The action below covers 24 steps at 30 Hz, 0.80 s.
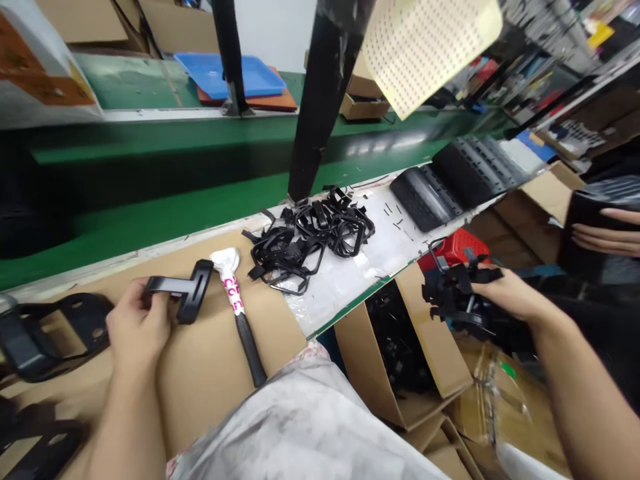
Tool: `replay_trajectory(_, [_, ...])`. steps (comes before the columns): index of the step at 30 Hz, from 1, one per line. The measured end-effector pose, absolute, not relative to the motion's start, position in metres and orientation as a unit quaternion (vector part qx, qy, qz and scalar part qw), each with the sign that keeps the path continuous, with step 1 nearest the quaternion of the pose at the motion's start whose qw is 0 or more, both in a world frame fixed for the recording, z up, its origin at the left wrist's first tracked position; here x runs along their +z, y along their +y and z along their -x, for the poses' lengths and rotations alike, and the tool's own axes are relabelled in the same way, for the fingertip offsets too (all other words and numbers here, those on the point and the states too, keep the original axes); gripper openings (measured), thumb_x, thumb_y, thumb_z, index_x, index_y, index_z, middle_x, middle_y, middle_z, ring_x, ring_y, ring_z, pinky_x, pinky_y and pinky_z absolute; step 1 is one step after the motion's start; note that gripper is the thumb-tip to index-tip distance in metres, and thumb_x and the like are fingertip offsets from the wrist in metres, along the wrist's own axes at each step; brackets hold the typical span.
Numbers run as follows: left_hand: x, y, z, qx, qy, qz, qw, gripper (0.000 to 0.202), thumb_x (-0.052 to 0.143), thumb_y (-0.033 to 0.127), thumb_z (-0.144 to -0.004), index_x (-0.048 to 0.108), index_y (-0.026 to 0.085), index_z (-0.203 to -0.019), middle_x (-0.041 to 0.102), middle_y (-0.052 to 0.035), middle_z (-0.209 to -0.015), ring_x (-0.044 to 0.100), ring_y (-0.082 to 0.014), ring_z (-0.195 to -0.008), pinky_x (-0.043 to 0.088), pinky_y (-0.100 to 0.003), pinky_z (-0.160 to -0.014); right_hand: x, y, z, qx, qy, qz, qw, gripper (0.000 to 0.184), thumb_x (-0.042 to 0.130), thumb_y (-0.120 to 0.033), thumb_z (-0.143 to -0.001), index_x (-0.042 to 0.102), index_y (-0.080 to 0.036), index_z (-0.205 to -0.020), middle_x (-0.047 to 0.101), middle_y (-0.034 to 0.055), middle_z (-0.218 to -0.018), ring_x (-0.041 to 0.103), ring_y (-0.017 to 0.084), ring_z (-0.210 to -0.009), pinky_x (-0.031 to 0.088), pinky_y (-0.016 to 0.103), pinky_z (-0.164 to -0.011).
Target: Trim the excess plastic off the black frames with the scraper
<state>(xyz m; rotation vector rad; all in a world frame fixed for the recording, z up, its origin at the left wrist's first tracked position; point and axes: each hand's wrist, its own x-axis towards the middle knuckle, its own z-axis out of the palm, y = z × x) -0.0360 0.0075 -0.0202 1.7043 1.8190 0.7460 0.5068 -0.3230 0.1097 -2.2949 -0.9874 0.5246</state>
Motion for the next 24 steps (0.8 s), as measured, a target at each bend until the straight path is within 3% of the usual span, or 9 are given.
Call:
replay_trajectory(3, [-0.027,0.008,0.041,0.274,0.662,-0.636,0.287,0.033,0.058,0.040,-0.081,0.072,0.018,-0.101,0.067,0.0013,-0.070,0.060,-0.0168,-0.066,0.042,-0.024,-0.061,0.153,-0.287,-0.506,0.219,-0.420,0.850,0.231,0.032,0.092,-0.053,-0.067,0.085,-0.030,-0.087,0.081,0.0053,-0.081,0.079,0.032,-0.077,0.069,0.042,-0.068])
replay_trajectory(7, [-0.027,0.007,0.042,0.272,0.646,-0.642,0.310,0.032,0.058,0.039,-0.085,0.072,0.018,-0.105,0.070,0.0003,-0.072,0.062,-0.0170,-0.066,0.044,-0.024,-0.063,0.194,-0.223,-0.488,0.183,-0.515,0.814,0.197,0.026,0.088,-0.041,-0.075,0.084,-0.036,-0.100,0.081,0.0016,-0.094,0.078,0.029,-0.089,0.069,0.039,-0.080])
replay_trajectory(10, [-0.020,0.005,0.040,0.284,0.628,-0.648,0.325,0.031,0.057,0.039,-0.085,0.071,0.018,-0.103,0.071,-0.0009,-0.074,0.063,-0.0174,-0.066,0.046,-0.025,-0.064,0.202,-0.167,-0.461,0.191,-0.543,0.791,0.208,0.031,0.082,-0.033,-0.079,0.083,-0.025,-0.109,0.080,0.0016,-0.094,0.077,0.025,-0.086,0.067,0.038,-0.083])
replay_trajectory(13, [-0.018,0.005,0.038,0.297,0.615,-0.648,0.338,0.031,0.056,0.041,-0.083,0.070,0.019,-0.100,0.072,-0.0019,-0.074,0.065,-0.0188,-0.066,0.049,-0.026,-0.067,0.192,-0.111,-0.430,0.196,-0.591,0.753,0.213,0.028,0.081,-0.025,-0.076,0.082,-0.018,-0.103,0.079,0.0011,-0.093,0.077,0.025,-0.091,0.064,0.038,-0.092])
replay_trajectory(17, [-0.026,0.007,0.039,0.321,0.604,-0.643,0.344,0.033,0.053,0.047,-0.081,0.069,0.022,-0.097,0.073,-0.0025,-0.073,0.068,-0.0217,-0.066,0.050,-0.029,-0.066,0.161,-0.060,-0.391,0.184,-0.617,0.745,0.172,0.032,0.073,-0.010,-0.073,0.082,-0.018,-0.103,0.081,0.0024,-0.098,0.076,0.024,-0.092,0.061,0.034,-0.092])
replay_trajectory(24, [-0.029,0.008,0.039,0.336,0.584,-0.653,0.346,0.033,0.052,0.049,-0.081,0.068,0.023,-0.095,0.073,-0.0022,-0.074,0.068,-0.0215,-0.065,0.049,-0.029,-0.065,0.108,-0.048,-0.362,0.102,-0.607,0.773,0.155,0.036,0.071,-0.012,-0.076,0.079,-0.019,-0.110,0.081,0.0059,-0.103,0.074,0.025,-0.095,0.057,0.033,-0.090])
